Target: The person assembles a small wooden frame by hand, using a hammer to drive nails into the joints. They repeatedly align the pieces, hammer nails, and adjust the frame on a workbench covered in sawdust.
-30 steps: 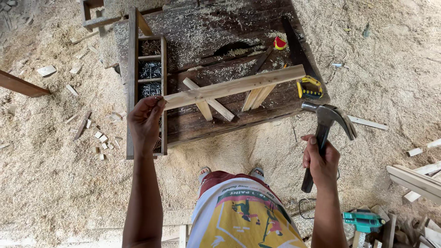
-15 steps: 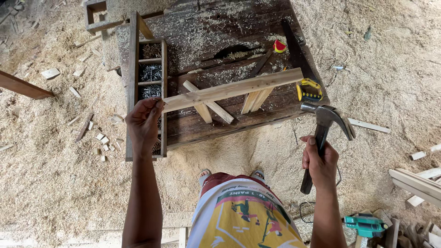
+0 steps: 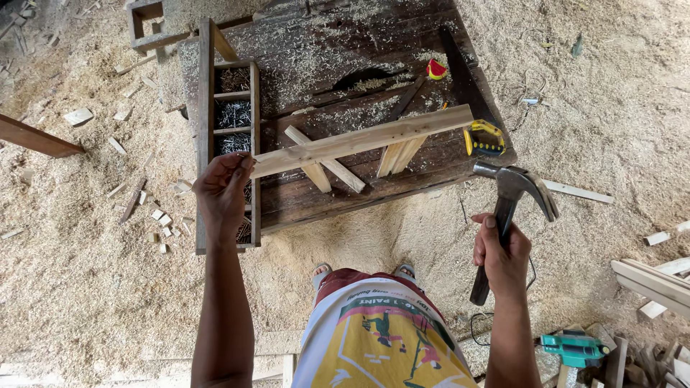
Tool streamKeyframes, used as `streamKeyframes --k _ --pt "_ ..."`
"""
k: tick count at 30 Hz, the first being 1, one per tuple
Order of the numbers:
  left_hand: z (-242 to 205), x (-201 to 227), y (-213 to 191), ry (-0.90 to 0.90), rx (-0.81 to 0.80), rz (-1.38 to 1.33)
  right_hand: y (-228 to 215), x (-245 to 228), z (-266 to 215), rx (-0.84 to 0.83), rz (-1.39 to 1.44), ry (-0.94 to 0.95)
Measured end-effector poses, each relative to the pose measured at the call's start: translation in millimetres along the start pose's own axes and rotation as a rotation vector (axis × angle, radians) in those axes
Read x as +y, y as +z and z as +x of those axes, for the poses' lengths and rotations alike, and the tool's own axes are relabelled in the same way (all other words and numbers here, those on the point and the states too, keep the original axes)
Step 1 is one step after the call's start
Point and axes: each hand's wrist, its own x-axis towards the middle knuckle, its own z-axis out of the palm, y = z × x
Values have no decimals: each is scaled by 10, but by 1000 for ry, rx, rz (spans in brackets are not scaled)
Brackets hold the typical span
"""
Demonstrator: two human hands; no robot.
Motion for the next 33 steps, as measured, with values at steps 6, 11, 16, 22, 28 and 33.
streamKeyframes --k 6,11,16,22,28,33 --pt "20 -9 18 -6 -12 53 -18 48 15 0 9 13" --pt "44 -81 140 46 -57 119 16 -94 -32 -26 5 15" --pt "98 -326 313 62 -125 446 201 -321 -55 -118 18 51" --pt "208 -533 606 84 -241 533 558 -585 -42 -341 -32 18" --pt "174 -490 542 197 -222 444 802 -825 -111 -389 -154 -83" --pt "173 -407 378 149 -241 446 708 -873 -91 -238 -80 -229"
